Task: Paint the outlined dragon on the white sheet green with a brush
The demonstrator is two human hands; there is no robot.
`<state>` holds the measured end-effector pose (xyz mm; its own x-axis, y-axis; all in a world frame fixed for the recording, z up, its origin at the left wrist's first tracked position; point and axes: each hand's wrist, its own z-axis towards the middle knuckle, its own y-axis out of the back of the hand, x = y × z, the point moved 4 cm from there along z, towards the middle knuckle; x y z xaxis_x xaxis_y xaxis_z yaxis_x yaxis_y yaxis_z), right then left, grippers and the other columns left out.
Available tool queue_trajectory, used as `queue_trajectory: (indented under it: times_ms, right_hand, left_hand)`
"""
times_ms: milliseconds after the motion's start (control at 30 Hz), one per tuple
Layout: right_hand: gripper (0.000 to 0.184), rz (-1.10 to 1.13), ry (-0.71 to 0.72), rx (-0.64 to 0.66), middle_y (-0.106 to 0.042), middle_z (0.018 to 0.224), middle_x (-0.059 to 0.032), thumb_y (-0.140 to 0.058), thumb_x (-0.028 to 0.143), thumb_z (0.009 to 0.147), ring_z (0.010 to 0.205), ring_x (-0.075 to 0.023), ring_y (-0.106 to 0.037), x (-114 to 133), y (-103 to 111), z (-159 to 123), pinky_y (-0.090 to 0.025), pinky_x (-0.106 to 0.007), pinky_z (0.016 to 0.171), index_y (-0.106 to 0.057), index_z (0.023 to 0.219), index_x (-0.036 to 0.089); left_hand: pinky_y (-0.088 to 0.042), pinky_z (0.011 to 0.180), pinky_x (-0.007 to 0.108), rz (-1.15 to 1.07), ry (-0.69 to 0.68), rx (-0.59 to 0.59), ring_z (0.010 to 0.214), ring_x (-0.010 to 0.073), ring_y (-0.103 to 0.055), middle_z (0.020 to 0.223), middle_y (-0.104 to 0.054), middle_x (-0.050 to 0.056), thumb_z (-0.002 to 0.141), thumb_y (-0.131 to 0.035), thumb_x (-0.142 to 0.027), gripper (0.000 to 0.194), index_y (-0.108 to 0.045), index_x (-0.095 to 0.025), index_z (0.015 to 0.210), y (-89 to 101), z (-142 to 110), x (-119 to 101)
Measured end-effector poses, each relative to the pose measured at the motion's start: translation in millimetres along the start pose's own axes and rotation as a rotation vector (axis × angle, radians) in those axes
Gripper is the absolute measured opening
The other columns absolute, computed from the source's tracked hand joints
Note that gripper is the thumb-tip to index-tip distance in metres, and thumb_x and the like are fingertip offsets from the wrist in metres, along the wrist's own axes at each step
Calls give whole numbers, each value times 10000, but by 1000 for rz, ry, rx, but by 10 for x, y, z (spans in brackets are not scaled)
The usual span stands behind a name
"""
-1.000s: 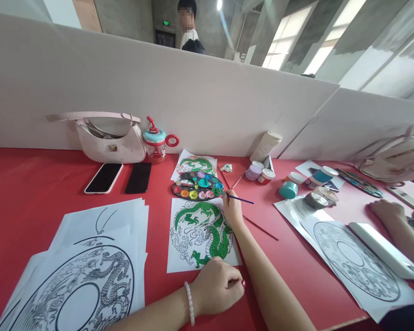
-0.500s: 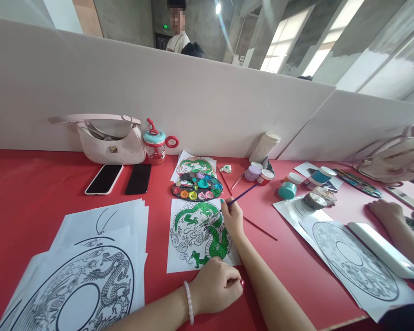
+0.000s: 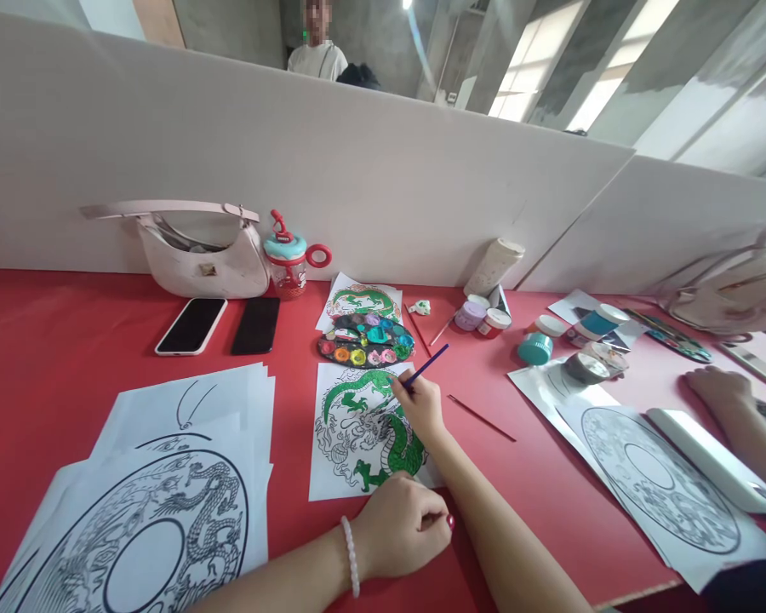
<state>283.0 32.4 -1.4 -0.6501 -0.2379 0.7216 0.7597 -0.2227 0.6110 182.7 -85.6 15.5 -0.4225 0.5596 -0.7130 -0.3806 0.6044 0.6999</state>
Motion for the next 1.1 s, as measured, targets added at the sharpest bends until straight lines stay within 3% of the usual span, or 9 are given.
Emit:
queue_trajectory:
  times_ms: [533,1100]
  right_hand:
    - [287,-67,89,-19,-617,971,-41,-502,386,917,816,-109,-599,57,-6,-4,-538,-276,726,-589,1028,136]
    - [295,-73,62,-25,-612,1019,-51,-504,381,917,861,-124,-602,31,-13,-12,-541,-297,756,-581,1065,139]
  left_hand:
    - [-519,781,326,-19,-12,-38,695,107,-598,735,-616,-14,931,-511,-361,276,-603,-137,800,20,-1,-3]
    - [-521,775,324,-10,-12,-36,703,109,-600,748,-619,-10,930,-514,-364,272,-604,-136,814,-3,8,10]
